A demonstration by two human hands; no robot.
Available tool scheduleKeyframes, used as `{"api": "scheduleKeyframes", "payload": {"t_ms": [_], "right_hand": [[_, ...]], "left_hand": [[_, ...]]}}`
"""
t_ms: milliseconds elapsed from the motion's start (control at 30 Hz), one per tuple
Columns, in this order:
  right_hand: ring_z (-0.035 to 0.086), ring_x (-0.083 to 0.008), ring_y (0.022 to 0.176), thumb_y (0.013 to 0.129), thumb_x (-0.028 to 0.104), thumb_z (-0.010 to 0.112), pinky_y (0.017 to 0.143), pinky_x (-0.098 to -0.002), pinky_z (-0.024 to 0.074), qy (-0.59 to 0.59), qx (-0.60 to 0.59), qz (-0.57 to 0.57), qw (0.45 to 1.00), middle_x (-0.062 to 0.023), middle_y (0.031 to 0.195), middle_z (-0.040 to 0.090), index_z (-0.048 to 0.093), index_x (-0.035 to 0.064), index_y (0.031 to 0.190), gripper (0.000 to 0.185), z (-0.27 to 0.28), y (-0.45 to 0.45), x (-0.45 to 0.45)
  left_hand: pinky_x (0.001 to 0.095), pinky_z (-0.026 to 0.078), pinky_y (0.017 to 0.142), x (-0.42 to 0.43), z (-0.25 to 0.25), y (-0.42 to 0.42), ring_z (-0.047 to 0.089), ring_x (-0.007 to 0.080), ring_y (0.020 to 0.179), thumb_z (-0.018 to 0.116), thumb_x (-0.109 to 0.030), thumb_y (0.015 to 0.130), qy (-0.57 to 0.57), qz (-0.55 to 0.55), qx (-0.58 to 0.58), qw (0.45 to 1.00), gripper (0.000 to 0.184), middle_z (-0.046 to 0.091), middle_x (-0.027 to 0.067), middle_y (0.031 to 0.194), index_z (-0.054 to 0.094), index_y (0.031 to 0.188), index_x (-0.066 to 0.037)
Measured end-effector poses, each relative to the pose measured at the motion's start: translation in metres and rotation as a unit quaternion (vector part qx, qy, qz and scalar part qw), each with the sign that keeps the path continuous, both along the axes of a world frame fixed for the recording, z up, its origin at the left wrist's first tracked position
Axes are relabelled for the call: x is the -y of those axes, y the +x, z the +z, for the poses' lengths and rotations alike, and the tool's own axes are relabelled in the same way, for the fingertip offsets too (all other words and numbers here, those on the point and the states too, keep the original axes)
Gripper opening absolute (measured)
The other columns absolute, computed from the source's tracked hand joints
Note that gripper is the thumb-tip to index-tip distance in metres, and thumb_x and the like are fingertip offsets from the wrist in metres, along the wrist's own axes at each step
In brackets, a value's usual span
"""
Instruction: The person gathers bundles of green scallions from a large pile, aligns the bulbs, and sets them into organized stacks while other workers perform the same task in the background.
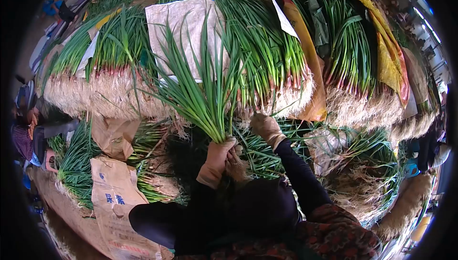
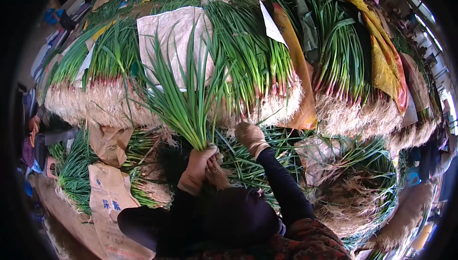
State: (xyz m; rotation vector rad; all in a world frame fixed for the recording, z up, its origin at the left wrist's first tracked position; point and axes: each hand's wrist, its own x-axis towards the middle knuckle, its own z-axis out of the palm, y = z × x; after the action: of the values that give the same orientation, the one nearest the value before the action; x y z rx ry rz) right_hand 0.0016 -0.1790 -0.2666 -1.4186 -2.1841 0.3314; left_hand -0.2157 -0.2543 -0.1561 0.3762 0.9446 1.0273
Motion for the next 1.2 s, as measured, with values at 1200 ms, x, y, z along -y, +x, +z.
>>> {"api": "scheduleKeyframes", "payload": {"t_ms": [1200], "right_hand": [[0.058, -0.0198, 0.062, 0.086, 0.024, 0.058, 0.057, -0.0338, 0.0448, -0.133, -0.231, -0.132, 0.955, -0.0117, 0.075, 0.062, 0.06, 0.003, 0.101, 0.026, 0.072, -0.073, 0.024]], "left_hand": [[0.0182, 0.032, 0.038, 0.005, 0.003, 0.025, 0.045, 0.0063, 0.045, 0.061, -0.015, 0.083, 0.041, 0.05, -0.14, 0.988, 0.011, 0.055, 0.0006, 0.058, 0.056, 0.087, -0.006]]}}
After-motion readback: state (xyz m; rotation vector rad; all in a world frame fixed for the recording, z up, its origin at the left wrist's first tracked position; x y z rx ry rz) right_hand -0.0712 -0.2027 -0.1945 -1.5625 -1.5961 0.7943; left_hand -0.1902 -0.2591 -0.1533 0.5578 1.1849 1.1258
